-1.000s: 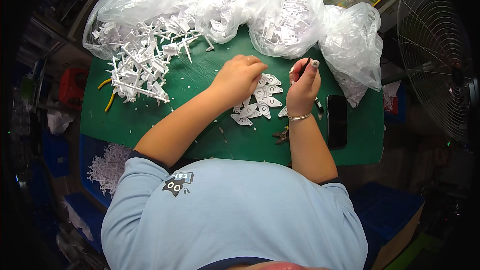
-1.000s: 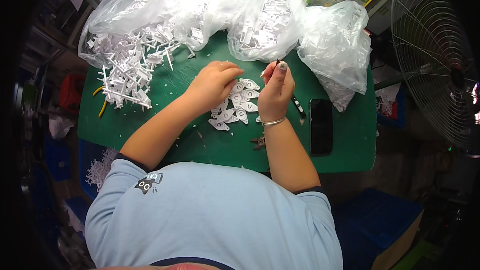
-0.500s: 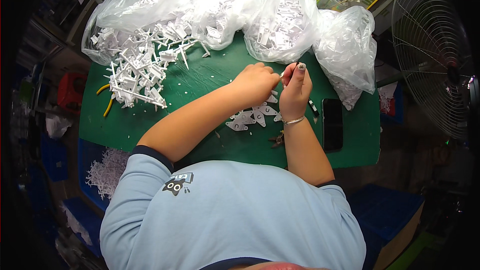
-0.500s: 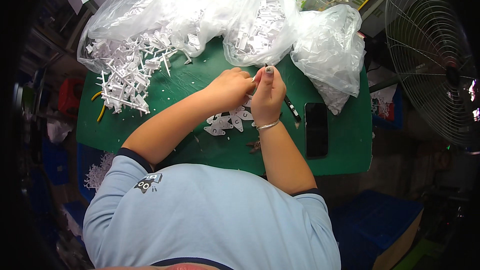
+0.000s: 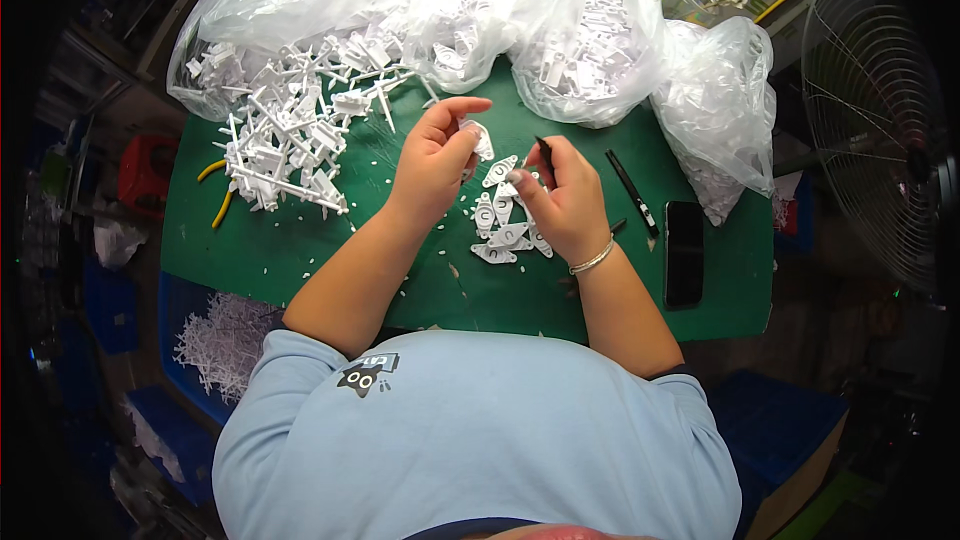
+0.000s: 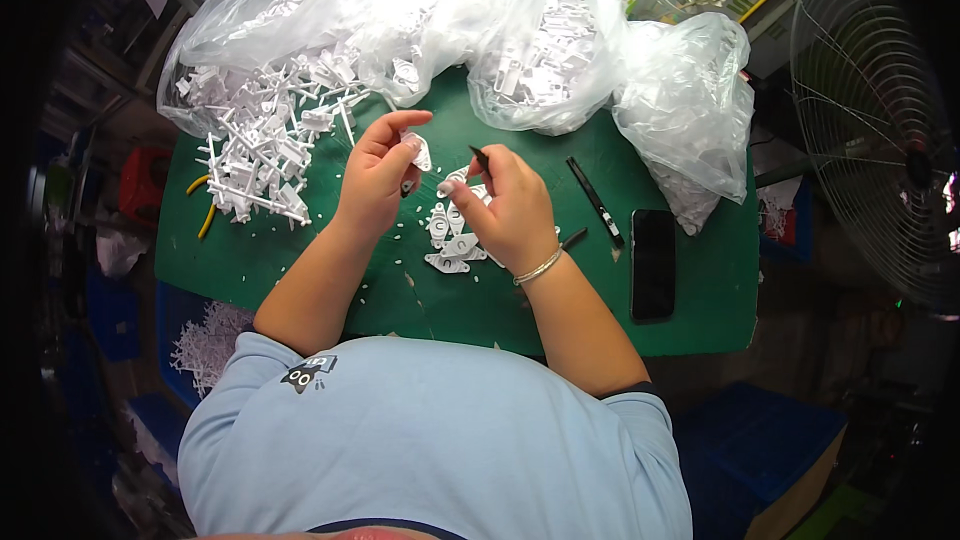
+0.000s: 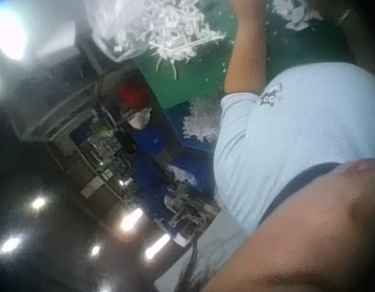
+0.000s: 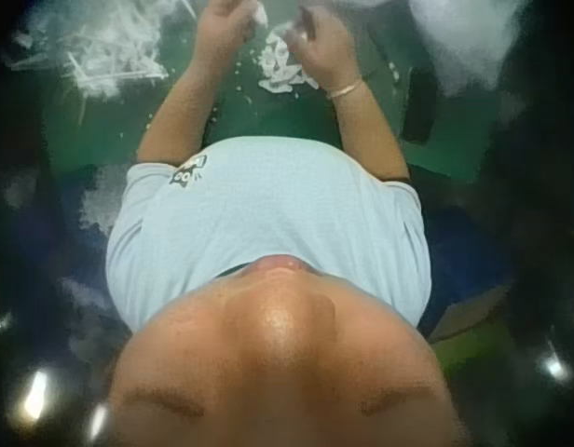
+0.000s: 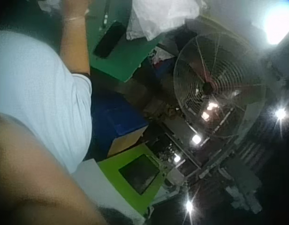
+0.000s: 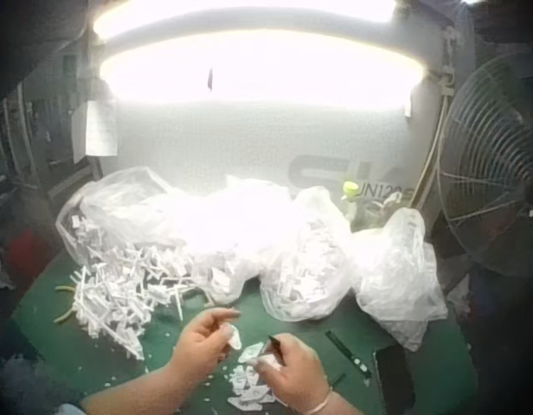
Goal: The person trims excess plastic from molded pieces using a small knife, detaches additional parts from plastic sprues by hand and with the knife, and discards scrap into a bin.
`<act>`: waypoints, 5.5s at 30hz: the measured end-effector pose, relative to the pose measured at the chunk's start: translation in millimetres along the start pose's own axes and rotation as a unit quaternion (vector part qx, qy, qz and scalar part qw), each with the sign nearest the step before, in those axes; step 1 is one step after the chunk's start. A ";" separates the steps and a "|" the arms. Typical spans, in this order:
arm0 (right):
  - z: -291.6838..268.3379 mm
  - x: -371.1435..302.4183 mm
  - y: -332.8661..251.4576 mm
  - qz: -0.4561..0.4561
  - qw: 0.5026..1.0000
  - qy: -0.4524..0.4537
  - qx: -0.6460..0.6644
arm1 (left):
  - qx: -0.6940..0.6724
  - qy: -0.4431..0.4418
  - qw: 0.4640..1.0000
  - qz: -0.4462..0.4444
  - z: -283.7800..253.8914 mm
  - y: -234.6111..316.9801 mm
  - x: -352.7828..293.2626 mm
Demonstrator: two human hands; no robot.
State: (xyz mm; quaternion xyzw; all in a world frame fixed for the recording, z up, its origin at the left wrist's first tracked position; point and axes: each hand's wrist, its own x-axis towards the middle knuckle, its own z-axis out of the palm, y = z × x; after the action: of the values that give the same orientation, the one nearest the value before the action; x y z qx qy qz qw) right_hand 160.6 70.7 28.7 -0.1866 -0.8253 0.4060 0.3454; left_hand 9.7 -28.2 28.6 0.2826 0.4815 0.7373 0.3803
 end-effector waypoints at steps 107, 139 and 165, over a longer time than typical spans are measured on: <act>-1.7 -1.6 -5.8 -0.026 0.993 -0.114 -0.025 | 0.096 -0.246 0.964 -0.028 -15.2 17.5 0.3; -1.2 -4.1 1.9 0.041 0.994 0.079 0.061 | 0.396 -0.135 0.908 -0.039 -10.7 -17.7 14.7; -6.7 -1.4 -2.7 0.027 0.996 -0.029 0.082 | 0.005 -0.236 0.970 -0.057 -18.8 2.9 4.2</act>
State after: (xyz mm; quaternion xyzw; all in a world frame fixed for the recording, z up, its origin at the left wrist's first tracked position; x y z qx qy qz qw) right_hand 166.3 71.8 33.2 -0.1676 -0.7934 0.4870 0.3244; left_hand -8.1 -34.8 24.5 0.4227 0.3975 0.6244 0.5229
